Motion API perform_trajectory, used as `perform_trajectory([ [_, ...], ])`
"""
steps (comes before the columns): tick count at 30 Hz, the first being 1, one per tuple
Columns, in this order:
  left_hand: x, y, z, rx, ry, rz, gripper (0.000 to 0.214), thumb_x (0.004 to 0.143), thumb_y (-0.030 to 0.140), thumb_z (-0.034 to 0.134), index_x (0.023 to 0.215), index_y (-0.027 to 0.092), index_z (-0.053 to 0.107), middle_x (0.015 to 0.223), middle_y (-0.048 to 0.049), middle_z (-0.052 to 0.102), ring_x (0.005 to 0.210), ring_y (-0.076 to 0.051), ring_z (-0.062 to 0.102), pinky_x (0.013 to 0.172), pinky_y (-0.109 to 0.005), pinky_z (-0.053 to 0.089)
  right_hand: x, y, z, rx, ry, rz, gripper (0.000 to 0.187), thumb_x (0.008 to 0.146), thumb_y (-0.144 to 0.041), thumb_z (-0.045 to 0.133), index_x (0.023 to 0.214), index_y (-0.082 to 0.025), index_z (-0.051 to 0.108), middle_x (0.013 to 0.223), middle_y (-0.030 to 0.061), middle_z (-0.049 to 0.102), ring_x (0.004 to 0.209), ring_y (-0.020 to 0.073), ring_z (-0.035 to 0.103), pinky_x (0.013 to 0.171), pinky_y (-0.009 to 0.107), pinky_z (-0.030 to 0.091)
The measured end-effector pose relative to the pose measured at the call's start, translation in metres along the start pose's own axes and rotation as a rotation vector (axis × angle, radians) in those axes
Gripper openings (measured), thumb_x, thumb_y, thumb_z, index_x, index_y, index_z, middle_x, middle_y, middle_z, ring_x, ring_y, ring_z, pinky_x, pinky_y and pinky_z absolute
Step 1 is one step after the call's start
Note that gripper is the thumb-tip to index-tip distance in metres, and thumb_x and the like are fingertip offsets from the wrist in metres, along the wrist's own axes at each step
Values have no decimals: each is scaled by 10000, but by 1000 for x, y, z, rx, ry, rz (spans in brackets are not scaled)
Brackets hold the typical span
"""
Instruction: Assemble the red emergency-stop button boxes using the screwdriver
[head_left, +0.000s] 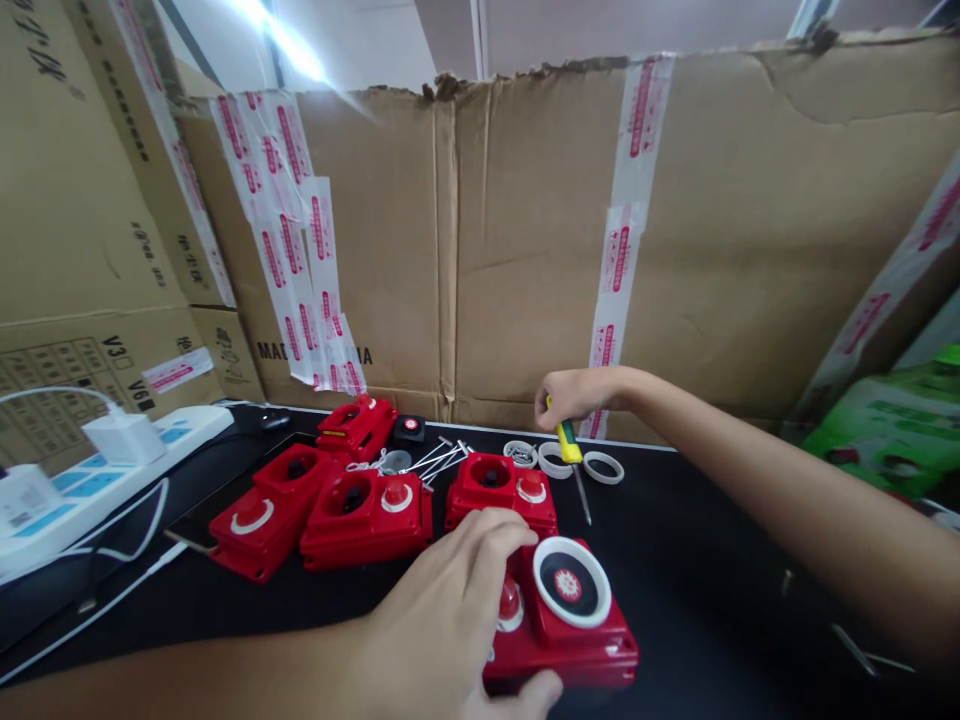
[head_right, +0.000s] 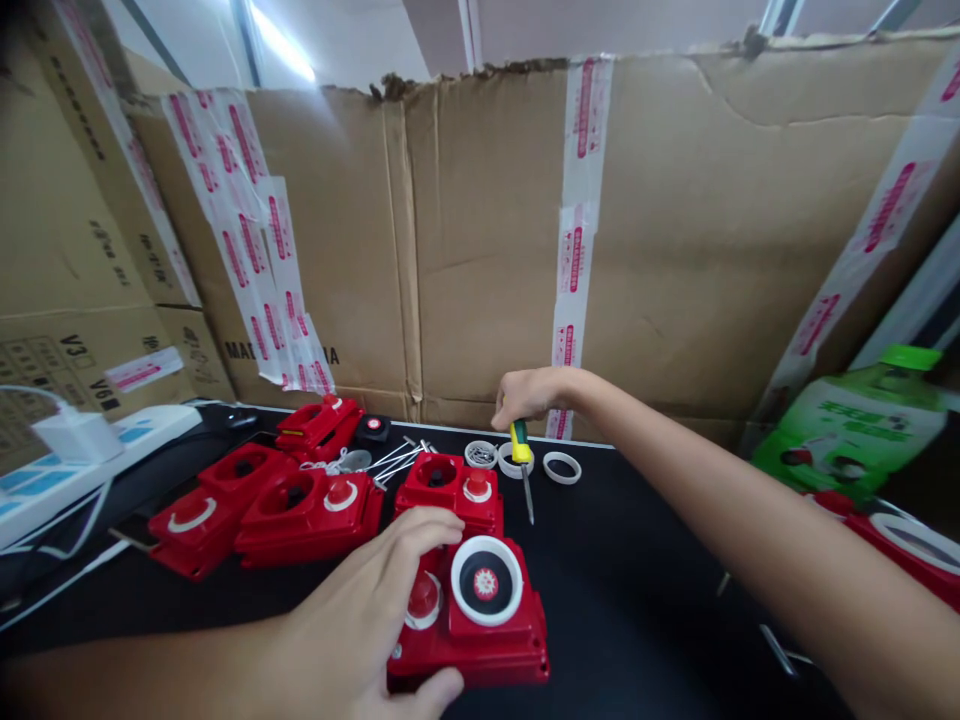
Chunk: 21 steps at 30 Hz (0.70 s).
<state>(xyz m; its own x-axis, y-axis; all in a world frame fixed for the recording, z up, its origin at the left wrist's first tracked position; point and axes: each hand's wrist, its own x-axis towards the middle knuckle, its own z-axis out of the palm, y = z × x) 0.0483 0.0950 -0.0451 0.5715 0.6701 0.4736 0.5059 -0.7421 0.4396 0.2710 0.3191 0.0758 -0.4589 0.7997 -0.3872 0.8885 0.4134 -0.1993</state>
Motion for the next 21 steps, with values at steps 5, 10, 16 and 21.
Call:
perform_trajectory([
  [5, -3, -3, -7, 4, 50, 205, 938, 648, 210, 637, 1500, 244, 244, 1445, -175, 418, 1357, -444, 542, 1094, -658, 563, -73, 14, -18, -31, 211, -96, 152, 937, -326, 769, 1009, -192, 776, 952, 40, 791, 916, 241, 742, 837, 368, 596],
  [10, 5, 0, -26, -4, 55, 113, 637, 839, 173, 497, 1429, 257, 273, 1373, -149, 479, 1056, -299, 622, 903, -539, 599, -161, 7, 0, -19, 481, -181, 107, 878, -345, 712, 912, -255, 759, 884, 22, 807, 797, 229, 735, 745, 348, 555],
  [16, 8, 1, -38, 25, -27, -179, 508, 907, 157, 472, 1388, 255, 342, 1048, -52, 600, 837, -272, 620, 783, -496, 523, -218, -21, 43, -129, 945, -353, 63, 878, -340, 732, 919, -299, 707, 811, 4, 763, 637, 210, 702, 564, 344, 511],
  [21, 7, 3, -40, -36, -46, -221, 491, 865, 118, 491, 1335, 249, 432, 944, -12, 599, 826, -255, 628, 768, -441, 491, -224, -54, 63, -250, 1230, -455, 72, 954, -234, 623, 943, -304, 638, 861, 11, 703, 701, 203, 661, 619, 366, 493],
])
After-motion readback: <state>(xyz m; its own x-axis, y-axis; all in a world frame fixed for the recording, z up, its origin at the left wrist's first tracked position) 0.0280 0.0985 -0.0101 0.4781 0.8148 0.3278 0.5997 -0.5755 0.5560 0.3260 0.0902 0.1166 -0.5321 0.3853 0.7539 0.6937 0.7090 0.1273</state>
